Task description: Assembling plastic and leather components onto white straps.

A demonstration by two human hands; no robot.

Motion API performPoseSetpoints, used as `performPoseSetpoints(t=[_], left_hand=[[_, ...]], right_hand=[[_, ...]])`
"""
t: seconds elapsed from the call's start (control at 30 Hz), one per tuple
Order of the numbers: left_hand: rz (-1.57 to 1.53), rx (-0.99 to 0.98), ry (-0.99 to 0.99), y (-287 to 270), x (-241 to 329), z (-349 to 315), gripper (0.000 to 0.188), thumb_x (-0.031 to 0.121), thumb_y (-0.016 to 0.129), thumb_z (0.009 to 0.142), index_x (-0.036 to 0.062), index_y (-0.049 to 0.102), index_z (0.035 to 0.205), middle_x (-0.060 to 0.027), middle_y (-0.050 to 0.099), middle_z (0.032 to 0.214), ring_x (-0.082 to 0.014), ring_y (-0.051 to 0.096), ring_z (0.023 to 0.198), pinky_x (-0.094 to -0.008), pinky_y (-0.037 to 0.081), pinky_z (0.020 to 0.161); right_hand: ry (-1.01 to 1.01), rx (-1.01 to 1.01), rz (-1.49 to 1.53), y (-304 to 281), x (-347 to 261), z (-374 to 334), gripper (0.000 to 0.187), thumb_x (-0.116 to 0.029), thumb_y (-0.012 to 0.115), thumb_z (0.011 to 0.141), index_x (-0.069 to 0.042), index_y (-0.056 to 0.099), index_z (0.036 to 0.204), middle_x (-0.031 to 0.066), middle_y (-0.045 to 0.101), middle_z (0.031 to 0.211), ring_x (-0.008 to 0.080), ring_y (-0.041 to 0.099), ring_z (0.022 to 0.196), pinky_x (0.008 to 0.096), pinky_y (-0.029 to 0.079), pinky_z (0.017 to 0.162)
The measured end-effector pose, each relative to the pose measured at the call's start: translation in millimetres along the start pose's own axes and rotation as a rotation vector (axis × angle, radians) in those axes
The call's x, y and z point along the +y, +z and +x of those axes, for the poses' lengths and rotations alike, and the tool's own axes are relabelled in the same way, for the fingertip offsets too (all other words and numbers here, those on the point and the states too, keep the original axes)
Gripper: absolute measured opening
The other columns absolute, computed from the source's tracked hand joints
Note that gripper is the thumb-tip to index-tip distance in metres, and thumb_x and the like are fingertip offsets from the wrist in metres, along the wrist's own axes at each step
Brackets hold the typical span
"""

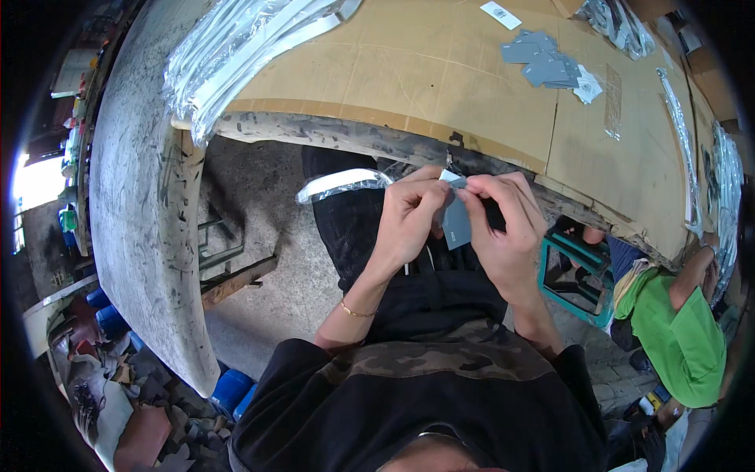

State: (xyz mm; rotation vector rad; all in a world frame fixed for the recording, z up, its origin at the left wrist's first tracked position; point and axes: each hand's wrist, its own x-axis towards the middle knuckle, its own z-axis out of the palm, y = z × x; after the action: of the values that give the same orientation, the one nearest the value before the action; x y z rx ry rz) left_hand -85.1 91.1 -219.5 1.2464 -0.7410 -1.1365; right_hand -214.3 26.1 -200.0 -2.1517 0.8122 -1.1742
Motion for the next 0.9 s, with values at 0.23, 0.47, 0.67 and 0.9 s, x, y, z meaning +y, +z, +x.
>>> performPoseSetpoints(t=[0.23, 0.47, 0.67, 0.9], left_hand=[[0.007, 0.029, 0.032, 2.7, -2.3, -1.7, 0.023, 0.003, 0.052, 0.089, -0.0111, 0.064, 0.076, -0.0146, 0.063, 0.103, -0.0061, 0.054, 0.058, -0.0193, 0.041, 0.043], [0.38, 0.079, 0.3, 2.8, -11.4, -1.8, 0.018, 0.001, 0.053, 0.083, -0.0113, 0.064, 0.076, -0.0174, 0.063, 0.106, -0.0076, 0.052, 0.053, -0.0214, 0.038, 0.046], [0.514, 0.063, 0.462, 0.0, -6.8, -1.4, 0.014, -0.002, 0.059, 0.077, -0.0118, 0.059, 0.067, -0.0192, 0.062, 0.107, -0.0107, 0.05, 0.045, -0.025, 0.039, 0.042], [0.598, 0.022, 0.519, -5.7, -12.9, -3.6, 0.012, -0.002, 0.06, 0.07, -0.0117, 0.058, 0.064, -0.0205, 0.062, 0.107, -0.0143, 0.051, 0.044, -0.028, 0.041, 0.041]], right_hand=[[0.008, -0.001, 0.001, -0.8, -9.6, -0.8, 0.027, 0.01, 0.072, 0.068, 0.001, 0.061, 0.091, 0.0116, 0.062, 0.077, 0.0265, 0.059, 0.068, 0.0328, 0.047, 0.058], [0.035, -0.003, -0.021, -0.9, -16.3, -2.1, 0.026, 0.01, 0.071, 0.067, 0.002, 0.061, 0.09, 0.0113, 0.061, 0.077, 0.0258, 0.058, 0.067, 0.0325, 0.047, 0.057], [0.042, -0.025, -0.003, -3.4, -16.5, -1.6, 0.024, 0.009, 0.072, 0.068, 0.002, 0.062, 0.088, 0.0105, 0.061, 0.075, 0.0242, 0.059, 0.066, 0.0321, 0.048, 0.056], [0.079, -0.091, 0.04, -5.1, -10.1, -0.6, 0.02, 0.007, 0.072, 0.07, 0.001, 0.063, 0.087, 0.0096, 0.061, 0.075, 0.0223, 0.059, 0.065, 0.0305, 0.047, 0.055]])
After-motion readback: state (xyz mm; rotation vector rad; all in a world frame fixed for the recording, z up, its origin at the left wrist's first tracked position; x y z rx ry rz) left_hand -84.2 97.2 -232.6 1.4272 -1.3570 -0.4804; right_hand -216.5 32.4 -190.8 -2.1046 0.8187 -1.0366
